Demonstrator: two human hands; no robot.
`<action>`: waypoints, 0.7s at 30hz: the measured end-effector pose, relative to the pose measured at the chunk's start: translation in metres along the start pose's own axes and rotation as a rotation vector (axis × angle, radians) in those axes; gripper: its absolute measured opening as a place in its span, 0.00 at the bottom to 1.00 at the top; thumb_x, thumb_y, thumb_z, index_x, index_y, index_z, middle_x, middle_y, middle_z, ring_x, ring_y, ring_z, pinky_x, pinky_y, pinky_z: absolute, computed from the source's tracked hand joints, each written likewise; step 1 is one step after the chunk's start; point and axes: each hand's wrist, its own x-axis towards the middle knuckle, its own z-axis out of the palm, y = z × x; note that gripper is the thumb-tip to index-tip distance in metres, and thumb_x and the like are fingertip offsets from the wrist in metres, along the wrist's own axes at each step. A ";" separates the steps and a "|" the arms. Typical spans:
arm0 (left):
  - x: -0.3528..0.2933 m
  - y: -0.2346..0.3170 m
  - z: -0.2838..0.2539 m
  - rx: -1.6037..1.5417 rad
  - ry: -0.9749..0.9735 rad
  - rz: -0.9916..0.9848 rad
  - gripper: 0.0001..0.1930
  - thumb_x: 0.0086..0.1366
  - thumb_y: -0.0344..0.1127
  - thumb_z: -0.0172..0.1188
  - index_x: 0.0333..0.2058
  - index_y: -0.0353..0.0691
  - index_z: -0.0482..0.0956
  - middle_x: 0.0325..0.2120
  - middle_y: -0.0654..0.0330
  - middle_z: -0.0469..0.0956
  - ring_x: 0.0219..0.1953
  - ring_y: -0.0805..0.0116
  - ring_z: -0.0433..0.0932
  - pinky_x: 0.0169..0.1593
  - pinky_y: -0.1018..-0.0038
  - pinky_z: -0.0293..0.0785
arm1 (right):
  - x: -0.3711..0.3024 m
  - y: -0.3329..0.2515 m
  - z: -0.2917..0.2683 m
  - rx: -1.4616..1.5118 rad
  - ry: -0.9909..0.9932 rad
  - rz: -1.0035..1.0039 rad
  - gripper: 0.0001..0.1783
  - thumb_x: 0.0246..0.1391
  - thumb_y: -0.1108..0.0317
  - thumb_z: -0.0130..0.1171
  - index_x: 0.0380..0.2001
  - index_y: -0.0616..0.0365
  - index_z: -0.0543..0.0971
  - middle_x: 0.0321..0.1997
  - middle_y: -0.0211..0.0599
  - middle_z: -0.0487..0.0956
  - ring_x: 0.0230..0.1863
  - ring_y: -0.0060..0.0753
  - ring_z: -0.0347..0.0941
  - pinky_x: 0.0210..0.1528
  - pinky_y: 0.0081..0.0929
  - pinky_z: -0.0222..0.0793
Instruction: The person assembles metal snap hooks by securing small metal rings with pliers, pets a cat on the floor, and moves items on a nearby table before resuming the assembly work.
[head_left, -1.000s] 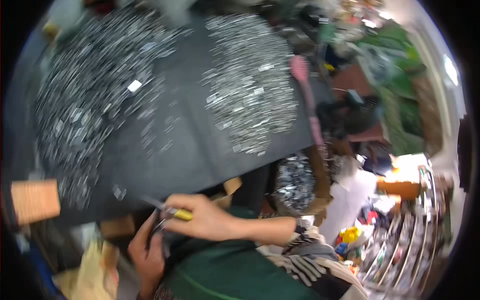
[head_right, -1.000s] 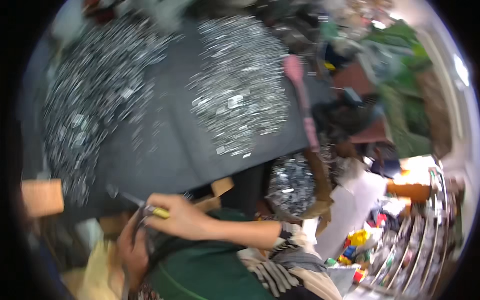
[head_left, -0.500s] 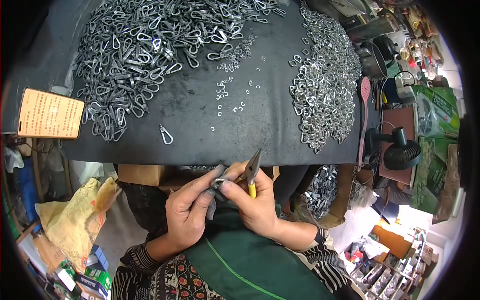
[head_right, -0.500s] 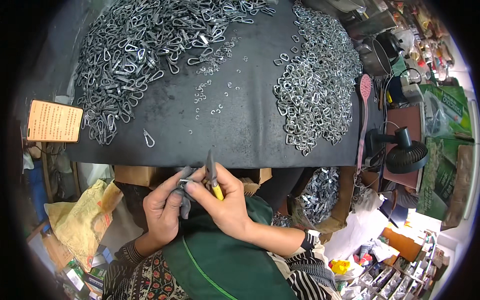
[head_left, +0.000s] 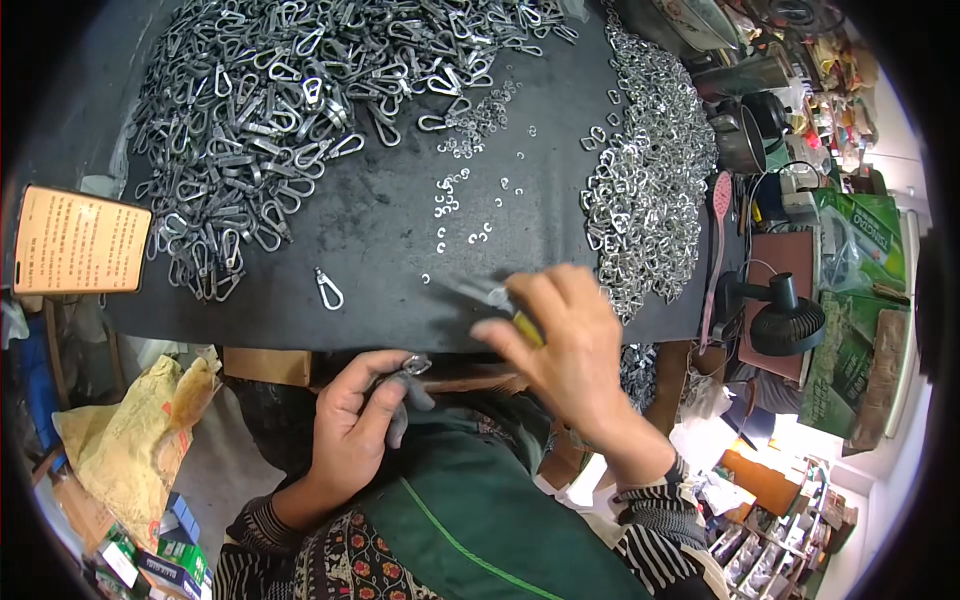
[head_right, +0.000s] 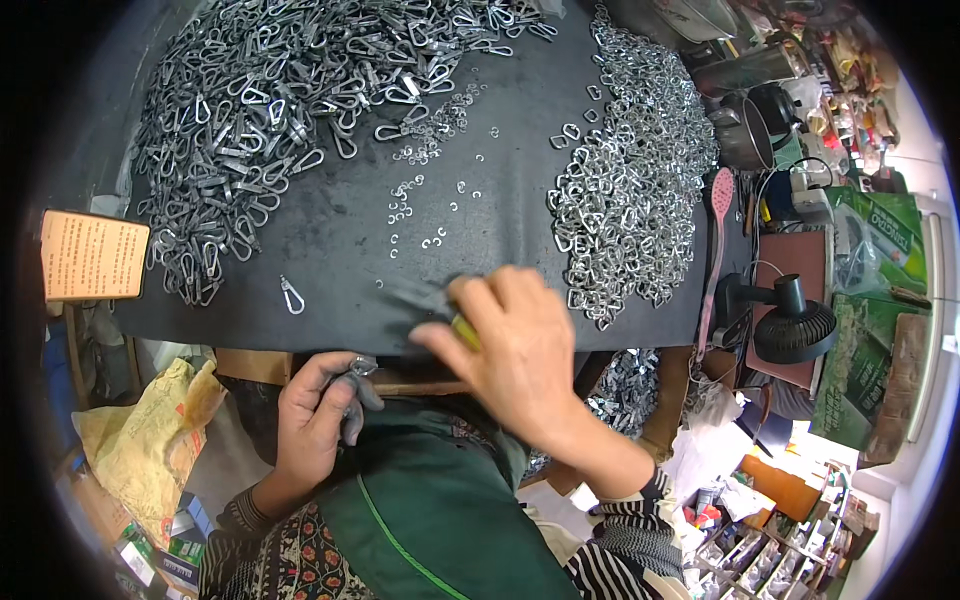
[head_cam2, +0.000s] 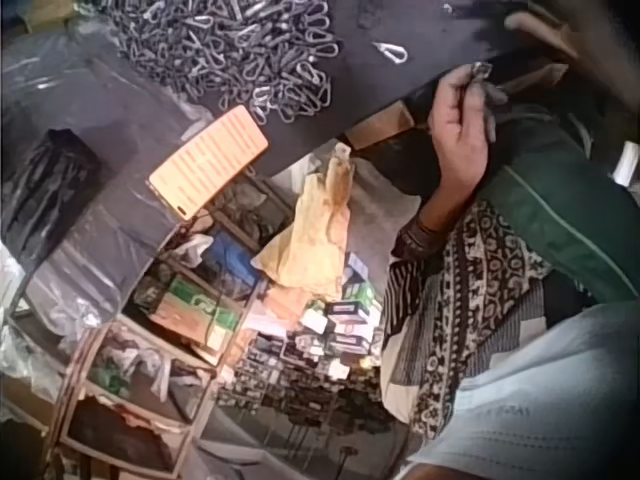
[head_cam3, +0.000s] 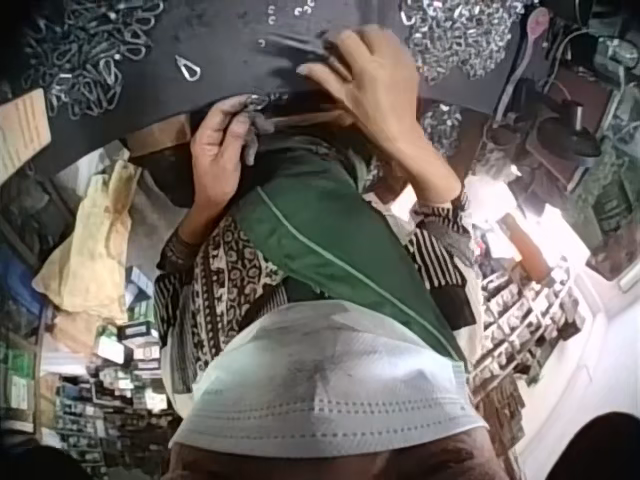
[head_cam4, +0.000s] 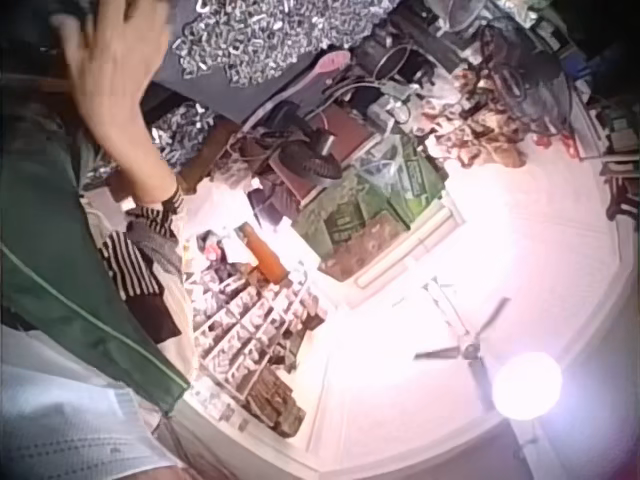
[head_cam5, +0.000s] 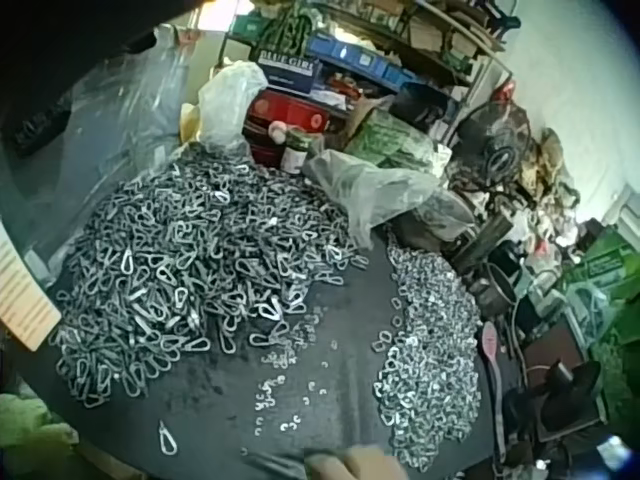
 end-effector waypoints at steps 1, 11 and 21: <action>0.000 -0.001 0.000 -0.003 -0.008 0.002 0.12 0.74 0.32 0.50 0.51 0.32 0.75 0.32 0.59 0.80 0.22 0.84 0.69 0.24 0.86 0.66 | 0.005 0.006 -0.003 -0.207 0.027 -0.026 0.19 0.42 0.57 0.72 0.35 0.54 0.79 0.31 0.35 0.71 0.35 0.41 0.68 0.36 0.38 0.61; 0.000 0.012 -0.003 -0.132 -0.213 -0.227 0.13 0.72 0.36 0.52 0.49 0.35 0.74 0.33 0.59 0.80 0.26 0.81 0.71 0.28 0.85 0.64 | 0.025 0.011 -0.005 -0.513 0.036 -0.091 0.15 0.46 0.57 0.68 0.34 0.52 0.79 0.32 0.34 0.69 0.38 0.37 0.67 0.39 0.36 0.59; 0.004 0.017 -0.001 0.176 -0.165 0.082 0.08 0.64 0.26 0.61 0.41 0.31 0.81 0.30 0.64 0.75 0.26 0.81 0.69 0.29 0.83 0.64 | 0.028 0.012 -0.010 -0.544 -0.011 -0.107 0.15 0.43 0.57 0.70 0.30 0.53 0.78 0.29 0.33 0.67 0.35 0.35 0.65 0.35 0.34 0.58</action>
